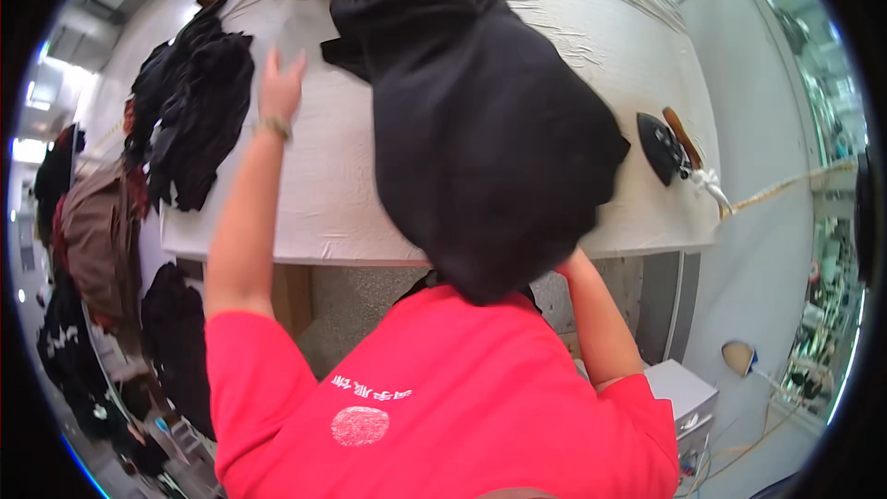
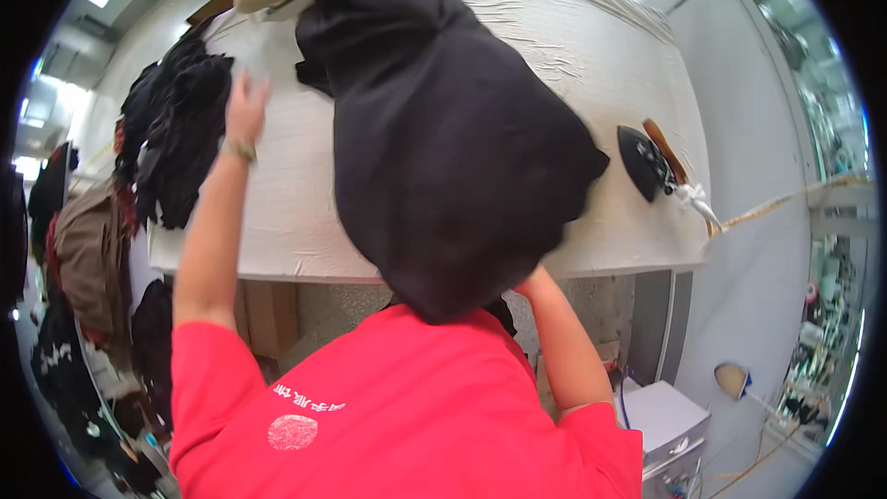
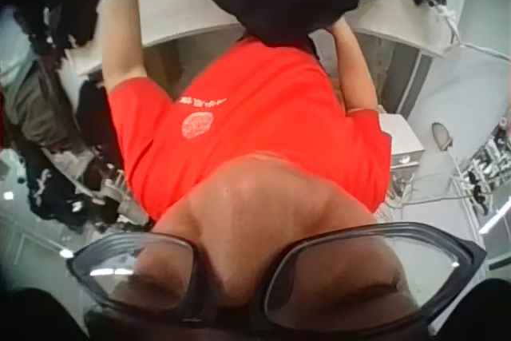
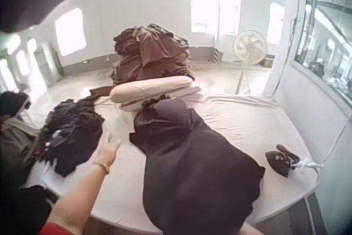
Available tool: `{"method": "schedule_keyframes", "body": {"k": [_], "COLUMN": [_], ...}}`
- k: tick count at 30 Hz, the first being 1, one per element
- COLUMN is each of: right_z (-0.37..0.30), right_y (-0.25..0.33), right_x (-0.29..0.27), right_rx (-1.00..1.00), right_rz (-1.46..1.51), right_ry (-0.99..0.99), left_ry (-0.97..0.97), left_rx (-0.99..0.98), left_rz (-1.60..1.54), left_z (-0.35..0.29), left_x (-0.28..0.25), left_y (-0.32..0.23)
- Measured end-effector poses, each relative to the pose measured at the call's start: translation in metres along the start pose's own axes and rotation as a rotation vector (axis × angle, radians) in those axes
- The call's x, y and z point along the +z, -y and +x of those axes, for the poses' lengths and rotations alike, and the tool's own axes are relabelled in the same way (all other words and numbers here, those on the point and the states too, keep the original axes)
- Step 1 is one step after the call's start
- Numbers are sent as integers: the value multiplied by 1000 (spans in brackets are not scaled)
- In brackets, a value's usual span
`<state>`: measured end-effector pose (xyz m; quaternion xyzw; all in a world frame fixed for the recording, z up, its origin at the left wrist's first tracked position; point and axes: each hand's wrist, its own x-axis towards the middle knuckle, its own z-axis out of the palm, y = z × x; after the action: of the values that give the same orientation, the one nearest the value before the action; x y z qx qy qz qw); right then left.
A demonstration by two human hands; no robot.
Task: Ironing black shirts on a professional workbench using a steam iron.
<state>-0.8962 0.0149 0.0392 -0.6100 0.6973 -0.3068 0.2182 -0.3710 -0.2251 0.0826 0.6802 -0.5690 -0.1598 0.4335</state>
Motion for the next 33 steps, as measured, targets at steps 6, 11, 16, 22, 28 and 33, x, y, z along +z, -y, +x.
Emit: {"method": "schedule_keyframes", "body": {"k": [6, 11, 16, 22, 28, 33], "right_z": [6, 37, 50, 69, 132, 175], "right_y": [-84, -128, -116, -134, -164, -184], "right_x": [-24, -4, 16, -27, -55, -56], "right_rx": [232, 121, -6, 126, 59, 201], "right_rz": [-264, -578, -725, -466, -545, -289], "right_ry": [82, -219, -347, -201, -230, -285], "left_ry": [17, -26, -88, 258, 433, 175], "left_rx": [-68, -9, 57, 38, -232, -461], "left_rz": [484, 623, 720, 336, 99, -281], "left_z": [-215, -251, -249, -286, -284, -266], "left_x": [-3, -20, -15, -7, 10, 8], "left_y": [106, 108, 97, 7, -1, -21]}}
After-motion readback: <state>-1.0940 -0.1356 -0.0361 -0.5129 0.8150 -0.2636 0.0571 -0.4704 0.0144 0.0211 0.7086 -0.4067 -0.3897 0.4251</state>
